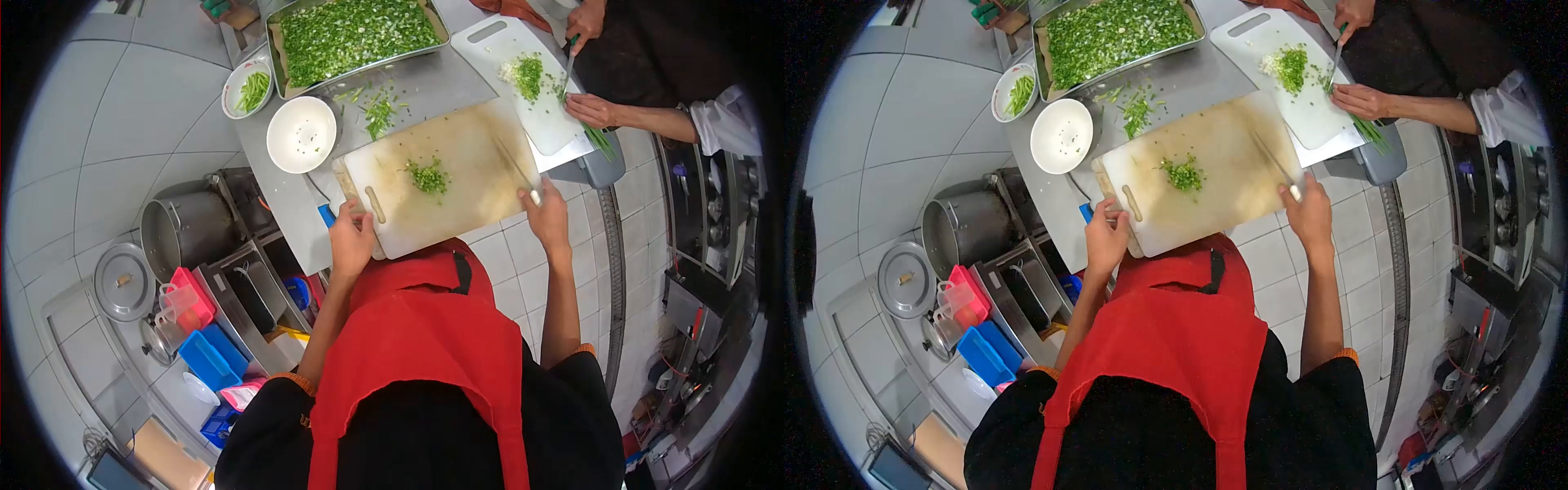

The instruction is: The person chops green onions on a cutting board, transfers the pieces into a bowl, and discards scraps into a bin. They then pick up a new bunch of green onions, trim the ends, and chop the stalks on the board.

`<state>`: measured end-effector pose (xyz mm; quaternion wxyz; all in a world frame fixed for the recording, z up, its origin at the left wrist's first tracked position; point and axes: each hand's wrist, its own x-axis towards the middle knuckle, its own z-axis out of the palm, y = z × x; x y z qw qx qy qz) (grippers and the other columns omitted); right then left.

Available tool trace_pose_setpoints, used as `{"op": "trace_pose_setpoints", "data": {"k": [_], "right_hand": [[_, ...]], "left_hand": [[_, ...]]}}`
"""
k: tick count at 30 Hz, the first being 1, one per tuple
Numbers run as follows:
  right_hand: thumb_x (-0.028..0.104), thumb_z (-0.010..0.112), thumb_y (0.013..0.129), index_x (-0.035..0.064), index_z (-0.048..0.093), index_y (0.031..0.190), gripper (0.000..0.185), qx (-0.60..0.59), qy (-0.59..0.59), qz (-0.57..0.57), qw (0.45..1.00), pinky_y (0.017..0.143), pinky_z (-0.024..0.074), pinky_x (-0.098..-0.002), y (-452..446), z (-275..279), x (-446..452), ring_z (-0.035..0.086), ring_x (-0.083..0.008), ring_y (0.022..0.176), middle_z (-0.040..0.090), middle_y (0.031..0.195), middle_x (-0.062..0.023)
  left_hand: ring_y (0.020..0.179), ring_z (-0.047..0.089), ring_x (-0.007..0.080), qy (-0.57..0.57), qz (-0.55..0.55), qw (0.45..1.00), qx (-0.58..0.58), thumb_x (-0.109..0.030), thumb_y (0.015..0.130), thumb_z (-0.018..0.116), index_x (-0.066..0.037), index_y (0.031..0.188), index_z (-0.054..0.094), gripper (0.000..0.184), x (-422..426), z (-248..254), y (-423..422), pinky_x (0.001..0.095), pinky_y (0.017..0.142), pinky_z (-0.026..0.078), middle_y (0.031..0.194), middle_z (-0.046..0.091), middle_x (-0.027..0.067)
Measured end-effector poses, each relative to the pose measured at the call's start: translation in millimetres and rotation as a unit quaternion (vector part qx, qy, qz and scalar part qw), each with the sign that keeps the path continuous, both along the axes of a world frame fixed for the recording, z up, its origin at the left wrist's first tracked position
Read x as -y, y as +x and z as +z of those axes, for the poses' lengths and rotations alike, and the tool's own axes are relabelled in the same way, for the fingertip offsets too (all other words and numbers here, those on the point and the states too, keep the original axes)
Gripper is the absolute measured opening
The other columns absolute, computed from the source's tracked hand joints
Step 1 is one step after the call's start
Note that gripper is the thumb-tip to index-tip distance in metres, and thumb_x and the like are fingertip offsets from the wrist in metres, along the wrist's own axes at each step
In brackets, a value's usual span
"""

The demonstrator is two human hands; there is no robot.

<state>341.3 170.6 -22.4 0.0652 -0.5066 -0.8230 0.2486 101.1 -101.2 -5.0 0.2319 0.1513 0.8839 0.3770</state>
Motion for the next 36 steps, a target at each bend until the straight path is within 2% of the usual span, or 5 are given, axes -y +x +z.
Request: {"op": "trace_pose_setpoints", "data": {"k": [9,17,22,29,36], "right_hand": [[0.034,0.068,0.092,-0.0074,0.058,0.112,0.047,-0.087,-0.215,-0.030,0.972,0.070,0.0506,-0.0371,24.1,-5.1,-15.0,0.062,-0.0219,0.072,0.065,0.078,-0.0112],[0.036,0.063,0.096,0.0075,0.060,0.095,0.028,-0.191,-0.367,-0.144,0.899,0.036,0.0220,-0.0219,39.8,37.3,-6.5,0.032,-0.0011,0.043,0.044,0.061,0.0082],[0.038,0.064,0.095,0.0068,0.061,0.091,0.031,-0.209,-0.314,-0.125,0.917,0.038,0.0232,-0.0218,0.6,104.9,-25.1,0.034,-0.0008,0.043,0.046,0.061,0.0081],[0.030,0.068,0.090,0.0042,0.061,0.082,0.028,-0.331,-0.283,-0.045,0.899,0.036,0.0252,-0.0233,-142.1,127.1,-92.1,0.038,-0.0044,0.041,0.050,0.058,0.0029],[0.021,0.067,0.088,-0.0026,0.062,0.083,0.025,-0.292,-0.321,-0.071,0.898,0.033,0.0266,-0.0253,-184.9,134.1,-104.4,0.038,-0.0077,0.039,0.051,0.057,-0.0027]], "left_hand": [[0.076,0.066,0.0348,-0.053,-0.035,0.997,-0.052,-0.007,0.077,0.071,0.006,0.110,0.060,0.038,-15.0,-11.4,-13.2,0.0414,0.072,0.053,0.087,0.067,0.0201],[0.073,0.064,0.0160,0.069,0.006,0.995,0.079,0.002,0.075,0.067,0.002,0.107,0.060,0.033,-14.0,8.7,-10.9,0.0307,0.061,0.052,0.083,0.065,0.0077],[0.076,0.060,0.0089,0.278,0.051,0.954,0.098,0.005,0.083,0.058,-0.003,0.105,0.055,0.024,-31.3,49.0,-38.1,0.0238,0.064,0.049,0.097,0.060,0.0047],[0.073,0.063,0.0128,0.259,0.061,0.963,0.040,-0.007,0.085,0.056,0.002,0.106,0.058,0.024,-99.7,93.9,-192.6,0.0271,0.066,0.052,0.089,0.064,0.0073],[0.065,0.067,0.0211,0.167,0.062,0.947,0.267,-0.009,0.082,0.054,0.012,0.105,0.058,0.031,-96.1,88.2,-236.0,0.0350,0.056,0.058,0.090,0.064,0.0157]]}}
